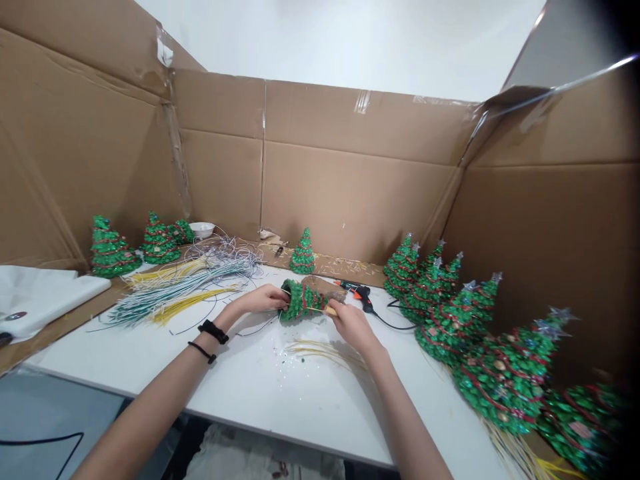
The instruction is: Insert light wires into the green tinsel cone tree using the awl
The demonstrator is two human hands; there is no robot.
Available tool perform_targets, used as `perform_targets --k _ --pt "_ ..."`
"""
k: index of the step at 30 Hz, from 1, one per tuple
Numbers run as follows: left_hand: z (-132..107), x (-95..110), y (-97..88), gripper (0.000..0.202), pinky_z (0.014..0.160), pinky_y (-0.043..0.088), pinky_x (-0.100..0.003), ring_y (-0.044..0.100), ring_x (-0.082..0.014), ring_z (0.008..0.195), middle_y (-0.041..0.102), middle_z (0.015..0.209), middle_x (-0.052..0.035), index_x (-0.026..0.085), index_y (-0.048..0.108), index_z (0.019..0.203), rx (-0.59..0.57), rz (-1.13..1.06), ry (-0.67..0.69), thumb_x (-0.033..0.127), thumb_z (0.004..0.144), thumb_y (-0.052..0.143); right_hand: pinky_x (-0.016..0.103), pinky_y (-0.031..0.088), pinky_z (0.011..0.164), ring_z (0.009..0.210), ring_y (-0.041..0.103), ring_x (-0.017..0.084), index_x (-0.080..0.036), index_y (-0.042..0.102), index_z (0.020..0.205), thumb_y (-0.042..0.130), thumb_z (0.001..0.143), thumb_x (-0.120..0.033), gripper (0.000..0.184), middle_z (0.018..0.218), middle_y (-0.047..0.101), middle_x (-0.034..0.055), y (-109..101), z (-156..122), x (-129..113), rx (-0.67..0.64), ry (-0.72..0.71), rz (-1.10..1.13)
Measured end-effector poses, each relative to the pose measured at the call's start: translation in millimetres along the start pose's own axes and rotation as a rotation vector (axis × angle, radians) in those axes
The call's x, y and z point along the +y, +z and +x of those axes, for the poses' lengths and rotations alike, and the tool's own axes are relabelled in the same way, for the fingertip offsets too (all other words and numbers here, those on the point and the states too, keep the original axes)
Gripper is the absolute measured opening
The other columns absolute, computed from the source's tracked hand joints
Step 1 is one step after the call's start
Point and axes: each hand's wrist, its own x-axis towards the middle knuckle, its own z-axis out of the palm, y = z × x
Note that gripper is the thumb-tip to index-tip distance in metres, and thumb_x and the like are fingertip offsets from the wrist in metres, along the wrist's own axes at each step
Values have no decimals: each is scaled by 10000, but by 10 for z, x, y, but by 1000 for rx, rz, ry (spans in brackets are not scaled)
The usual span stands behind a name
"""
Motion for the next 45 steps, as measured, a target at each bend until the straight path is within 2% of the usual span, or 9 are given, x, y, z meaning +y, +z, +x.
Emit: perform_targets --k 3,5,16,23,28,36,40,42,45 --pt "48 4 87 161 628 386 -226 520 -138 636 618 654 -17 149 635 661 109 305 36 162 744 497 238 276 617 806 615 179 -214 576 1001 380 921 -203 213 848 673 44 2 3 -32 -8 -10 10" --pt "72 -13 139 162 644 382 -237 523 -154 659 620 676 -40 157 608 634 151 383 55 137 744 491 241 276 616 803 616 179 -220 583 1001 385 914 -197 217 851 677 40 4 8 -56 -27 -8 11" --pt "153 -116 318 177 742 449 -258 564 -165 798 665 896 -44 142 604 859 167 42 49 172 783 448 261 281 616 803 630 188 -198 588 1036 385 909 -167 242 907 698 82 74 105 -375 -45 95 -23" --pt "198 -59 386 210 677 444 -260 534 -151 686 656 748 -40 104 639 732 171 -62 -11 138 733 431 240 259 581 778 614 169 -224 585 951 470 896 -316 157 839 685 28 -35 17 -175 -13 -21 74" --pt "176 12 388 216 624 416 -251 500 -143 633 619 678 -28 96 636 698 196 -71 -24 138 706 425 230 221 542 645 547 143 -219 552 819 454 880 -290 135 688 618 -8 -15 1 -106 104 4 111" --pt "171 17 379 197 643 412 -241 505 -149 660 625 687 -30 112 622 668 219 -33 1 135 692 428 208 230 519 528 393 107 -206 440 633 483 755 -246 135 547 460 -50 175 149 -119 224 93 483" --pt "200 -48 393 212 640 423 -241 511 -146 636 638 673 -27 111 647 675 229 -28 -9 123 683 436 201 224 480 500 326 91 -207 386 587 516 735 -365 252 520 364 -64 242 208 -79 138 88 785" --pt "218 -95 400 219 638 424 -244 517 -146 628 638 672 -29 106 653 680 230 -22 -12 124 684 434 200 227 472 495 312 84 -197 426 591 561 717 -435 301 526 364 -67 237 208 -46 86 79 845" --pt "238 -165 411 220 629 415 -247 521 -148 625 633 672 -34 101 647 671 254 3 -7 126 686 428 196 258 484 507 349 85 -178 563 717 645 674 -459 295 581 476 -55 186 167 33 111 83 787"
